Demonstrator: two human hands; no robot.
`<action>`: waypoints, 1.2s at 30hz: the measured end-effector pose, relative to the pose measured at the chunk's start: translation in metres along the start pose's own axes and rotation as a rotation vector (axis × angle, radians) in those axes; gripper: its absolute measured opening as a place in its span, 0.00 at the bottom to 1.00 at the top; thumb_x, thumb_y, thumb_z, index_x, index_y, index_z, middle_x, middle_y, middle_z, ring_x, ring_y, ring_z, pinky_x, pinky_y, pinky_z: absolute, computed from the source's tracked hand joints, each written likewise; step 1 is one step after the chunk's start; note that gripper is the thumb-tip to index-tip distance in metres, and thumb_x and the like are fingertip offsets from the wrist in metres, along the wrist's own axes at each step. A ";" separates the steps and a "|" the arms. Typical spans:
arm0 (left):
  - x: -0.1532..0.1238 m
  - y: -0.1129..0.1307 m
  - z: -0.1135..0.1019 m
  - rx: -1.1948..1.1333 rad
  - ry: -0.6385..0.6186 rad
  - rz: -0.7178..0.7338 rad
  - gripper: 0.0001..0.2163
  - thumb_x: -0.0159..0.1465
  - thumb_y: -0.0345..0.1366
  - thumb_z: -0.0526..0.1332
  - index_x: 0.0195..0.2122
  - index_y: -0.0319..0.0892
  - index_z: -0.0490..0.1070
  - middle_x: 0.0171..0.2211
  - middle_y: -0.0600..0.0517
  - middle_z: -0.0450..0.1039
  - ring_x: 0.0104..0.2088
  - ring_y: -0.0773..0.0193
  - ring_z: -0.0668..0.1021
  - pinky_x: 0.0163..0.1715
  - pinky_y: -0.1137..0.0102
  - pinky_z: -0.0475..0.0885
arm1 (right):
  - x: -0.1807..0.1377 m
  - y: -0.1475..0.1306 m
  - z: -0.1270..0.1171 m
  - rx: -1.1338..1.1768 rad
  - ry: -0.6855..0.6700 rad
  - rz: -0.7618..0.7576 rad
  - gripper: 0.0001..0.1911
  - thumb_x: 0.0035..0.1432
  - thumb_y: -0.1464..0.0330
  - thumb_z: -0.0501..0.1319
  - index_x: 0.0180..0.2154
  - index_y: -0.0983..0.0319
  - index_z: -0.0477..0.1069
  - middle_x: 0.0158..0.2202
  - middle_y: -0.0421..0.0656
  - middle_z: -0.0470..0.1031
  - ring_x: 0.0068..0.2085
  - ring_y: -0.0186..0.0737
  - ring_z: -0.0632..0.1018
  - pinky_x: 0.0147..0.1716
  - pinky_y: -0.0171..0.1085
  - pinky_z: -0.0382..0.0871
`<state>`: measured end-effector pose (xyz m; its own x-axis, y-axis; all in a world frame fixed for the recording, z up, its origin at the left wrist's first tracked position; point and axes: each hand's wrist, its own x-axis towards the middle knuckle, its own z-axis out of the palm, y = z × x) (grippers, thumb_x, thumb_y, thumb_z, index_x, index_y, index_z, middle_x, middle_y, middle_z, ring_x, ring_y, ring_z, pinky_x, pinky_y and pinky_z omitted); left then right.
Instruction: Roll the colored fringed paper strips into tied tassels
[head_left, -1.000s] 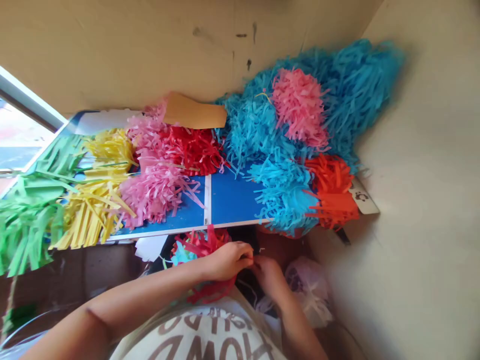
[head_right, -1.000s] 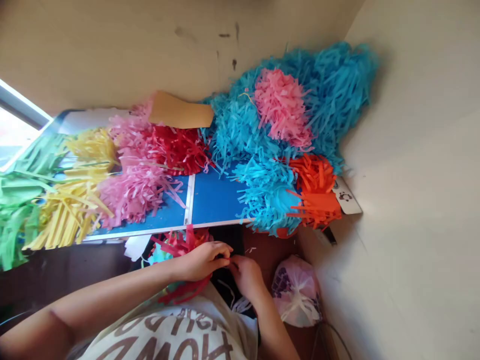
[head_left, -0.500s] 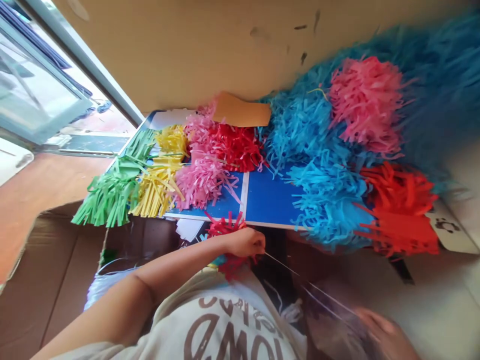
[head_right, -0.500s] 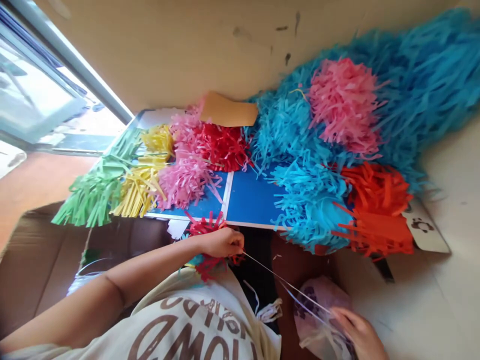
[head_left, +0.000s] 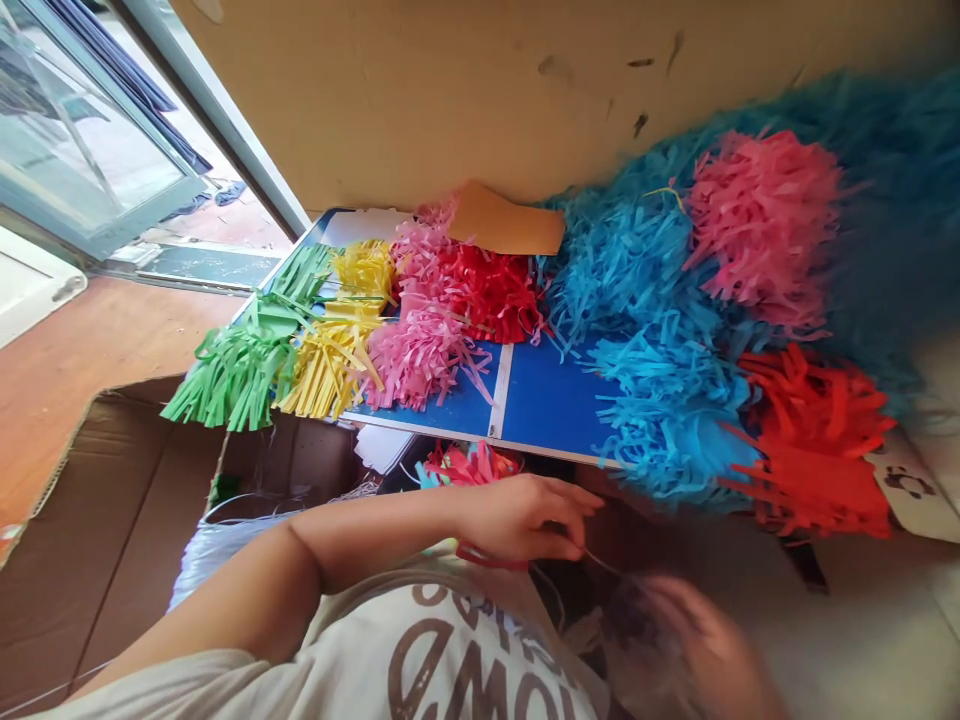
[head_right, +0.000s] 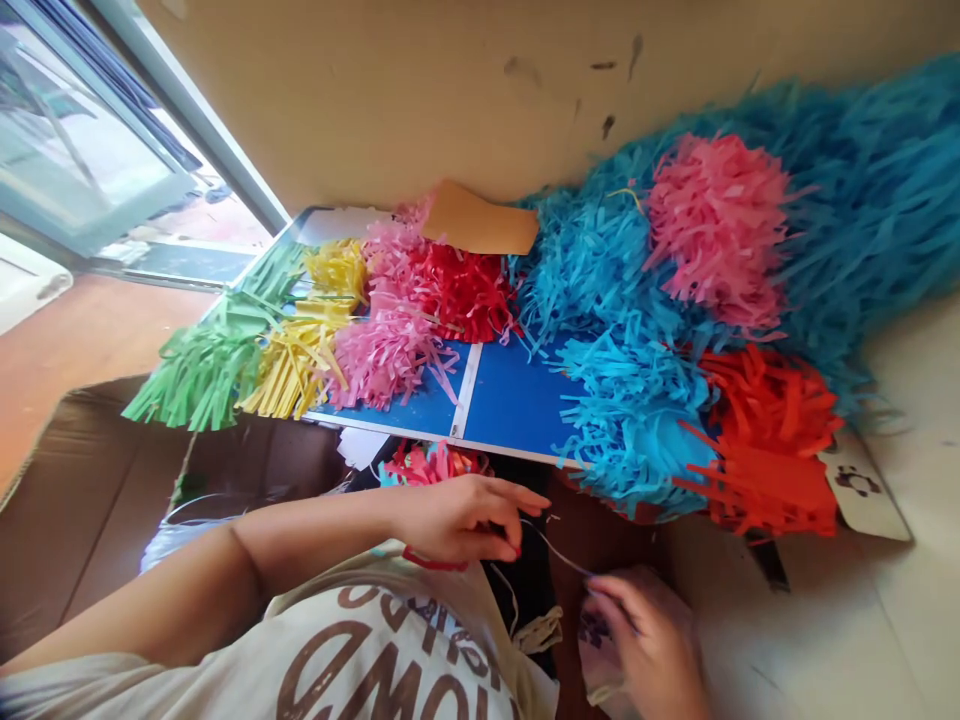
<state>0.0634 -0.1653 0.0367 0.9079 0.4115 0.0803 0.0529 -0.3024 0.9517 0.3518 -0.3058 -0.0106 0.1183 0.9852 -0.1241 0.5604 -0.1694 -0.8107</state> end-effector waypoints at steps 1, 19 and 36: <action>0.004 0.004 0.001 -0.115 -0.048 0.018 0.09 0.66 0.38 0.60 0.33 0.39 0.73 0.48 0.41 0.76 0.55 0.56 0.75 0.54 0.68 0.69 | 0.012 -0.022 0.015 0.061 -0.038 -0.017 0.16 0.55 0.50 0.63 0.33 0.53 0.81 0.31 0.44 0.82 0.31 0.43 0.82 0.31 0.36 0.76; -0.051 -0.034 -0.031 -0.580 0.327 -0.293 0.20 0.61 0.52 0.64 0.31 0.37 0.71 0.24 0.53 0.71 0.24 0.71 0.71 0.27 0.75 0.65 | 0.121 -0.120 0.054 1.345 0.156 -0.037 0.10 0.49 0.62 0.73 0.27 0.57 0.74 0.22 0.32 0.65 0.24 0.26 0.68 0.27 0.31 0.70; -0.048 -0.022 -0.031 -1.298 0.828 -0.253 0.15 0.49 0.34 0.76 0.32 0.36 0.73 0.25 0.51 0.76 0.24 0.69 0.77 0.30 0.73 0.74 | 0.087 -0.165 0.121 0.126 -0.045 -0.324 0.13 0.65 0.63 0.58 0.31 0.59 0.76 0.29 0.39 0.79 0.31 0.35 0.78 0.30 0.30 0.68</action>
<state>0.0062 -0.1516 0.0213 0.4344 0.8089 -0.3963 -0.6154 0.5878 0.5252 0.1705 -0.1885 0.0429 -0.0872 0.9879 0.1286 0.4573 0.1544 -0.8758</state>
